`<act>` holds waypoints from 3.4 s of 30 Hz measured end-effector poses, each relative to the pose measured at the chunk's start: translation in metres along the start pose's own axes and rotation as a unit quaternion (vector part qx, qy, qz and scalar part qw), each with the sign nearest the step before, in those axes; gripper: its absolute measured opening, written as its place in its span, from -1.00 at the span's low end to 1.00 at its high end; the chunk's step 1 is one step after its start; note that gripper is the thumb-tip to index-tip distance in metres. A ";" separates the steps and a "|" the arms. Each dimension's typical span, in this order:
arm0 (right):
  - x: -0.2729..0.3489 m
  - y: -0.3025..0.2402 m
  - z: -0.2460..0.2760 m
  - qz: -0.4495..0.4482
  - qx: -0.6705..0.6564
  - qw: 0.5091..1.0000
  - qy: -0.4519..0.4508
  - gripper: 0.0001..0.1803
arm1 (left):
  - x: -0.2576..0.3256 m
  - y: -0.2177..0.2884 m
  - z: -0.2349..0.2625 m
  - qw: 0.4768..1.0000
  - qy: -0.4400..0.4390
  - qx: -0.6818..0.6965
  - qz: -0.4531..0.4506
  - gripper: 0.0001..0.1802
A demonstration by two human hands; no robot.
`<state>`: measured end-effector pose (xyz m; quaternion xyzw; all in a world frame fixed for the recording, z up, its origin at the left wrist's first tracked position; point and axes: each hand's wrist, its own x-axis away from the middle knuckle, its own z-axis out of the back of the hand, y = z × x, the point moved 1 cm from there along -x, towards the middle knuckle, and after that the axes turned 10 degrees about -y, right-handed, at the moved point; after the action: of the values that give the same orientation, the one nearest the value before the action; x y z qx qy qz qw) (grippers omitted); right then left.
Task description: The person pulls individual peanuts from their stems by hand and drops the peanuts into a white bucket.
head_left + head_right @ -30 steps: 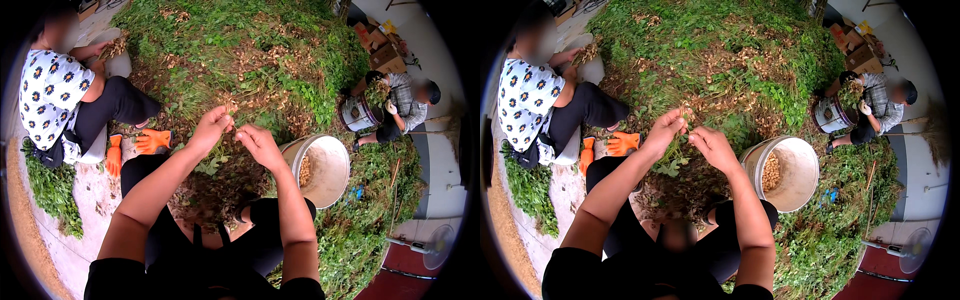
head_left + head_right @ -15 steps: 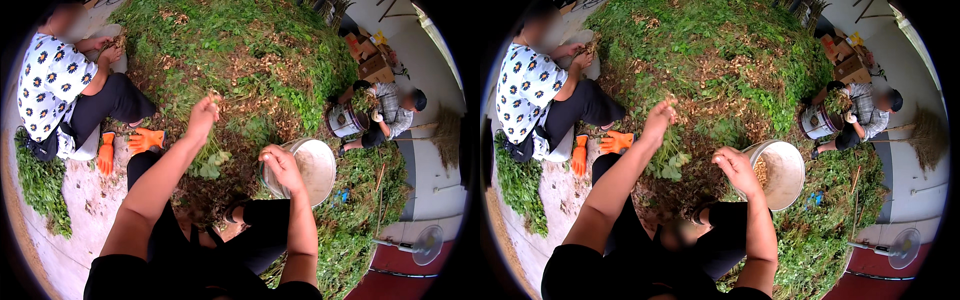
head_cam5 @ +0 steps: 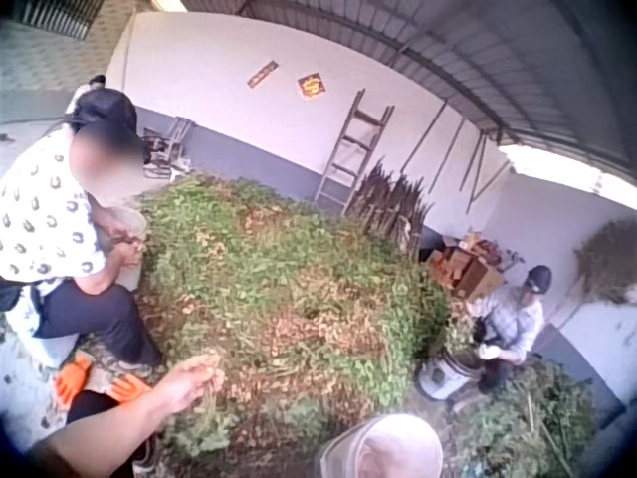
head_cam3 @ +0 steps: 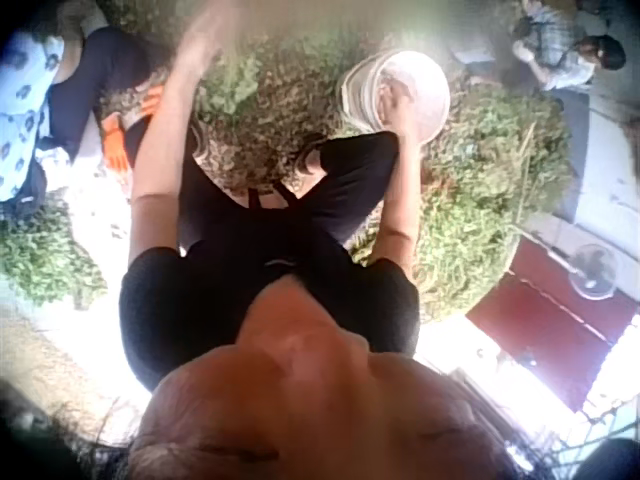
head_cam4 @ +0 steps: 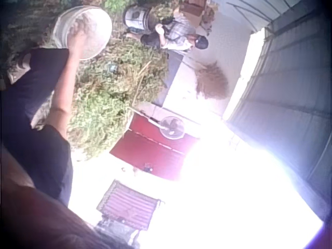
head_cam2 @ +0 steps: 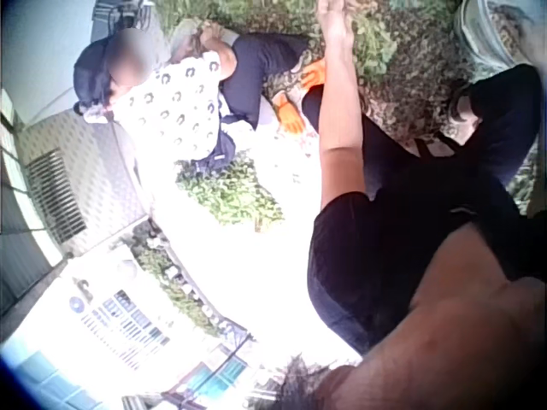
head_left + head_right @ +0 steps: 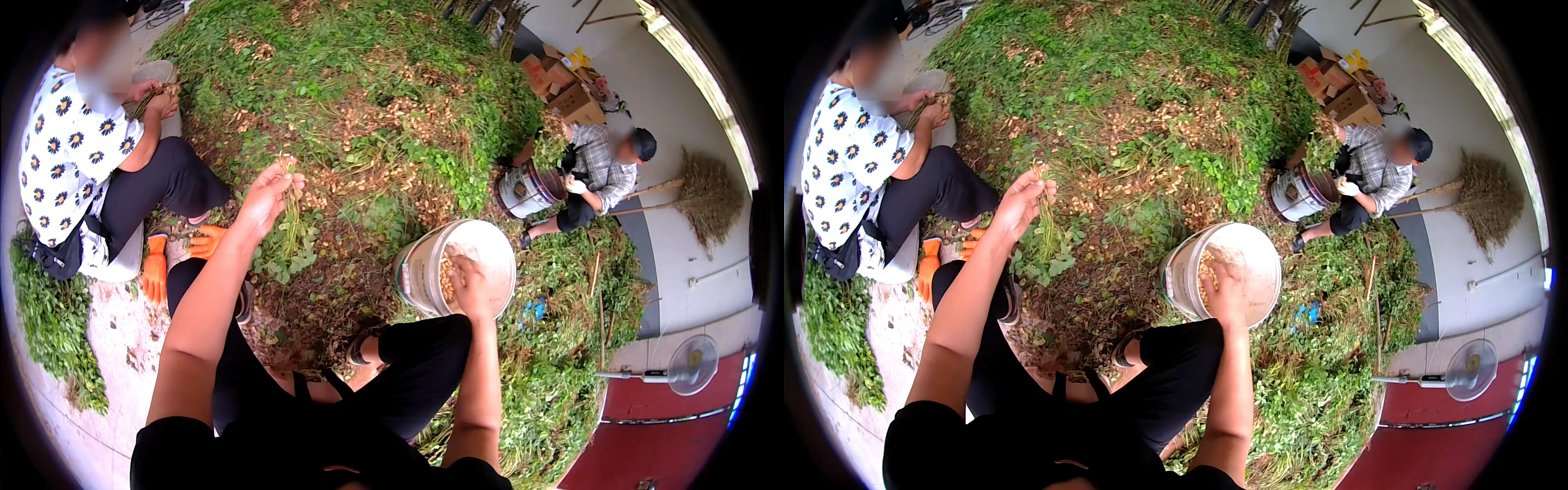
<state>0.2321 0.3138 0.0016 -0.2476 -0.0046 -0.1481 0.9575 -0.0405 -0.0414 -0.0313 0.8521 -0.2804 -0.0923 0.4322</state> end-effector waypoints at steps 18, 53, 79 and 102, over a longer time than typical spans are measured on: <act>0.078 -0.122 -0.067 0.026 -0.480 0.872 -0.094 -0.73 | 0.120 -0.036 -0.065 0.984 -0.040 -0.027 0.172 -0.58; -0.205 -0.061 -0.435 0.022 0.084 0.925 -0.371 -0.55 | 0.007 0.016 0.032 0.547 0.007 -0.836 0.042 -0.75; -0.241 -0.002 -0.442 -0.123 0.166 0.927 -0.313 -0.69 | 0.021 0.009 0.056 0.451 -0.015 -0.885 0.115 -0.69; -0.216 -0.014 -0.467 0.084 0.271 0.885 -0.368 -0.71 | 0.008 0.011 0.038 0.500 -0.023 -0.859 0.102 -0.72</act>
<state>-0.0089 0.1406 -0.4194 -0.0146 -0.3756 0.0421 0.9257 -0.0537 -0.0767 -0.0456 0.0242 -0.1579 -0.2622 0.9517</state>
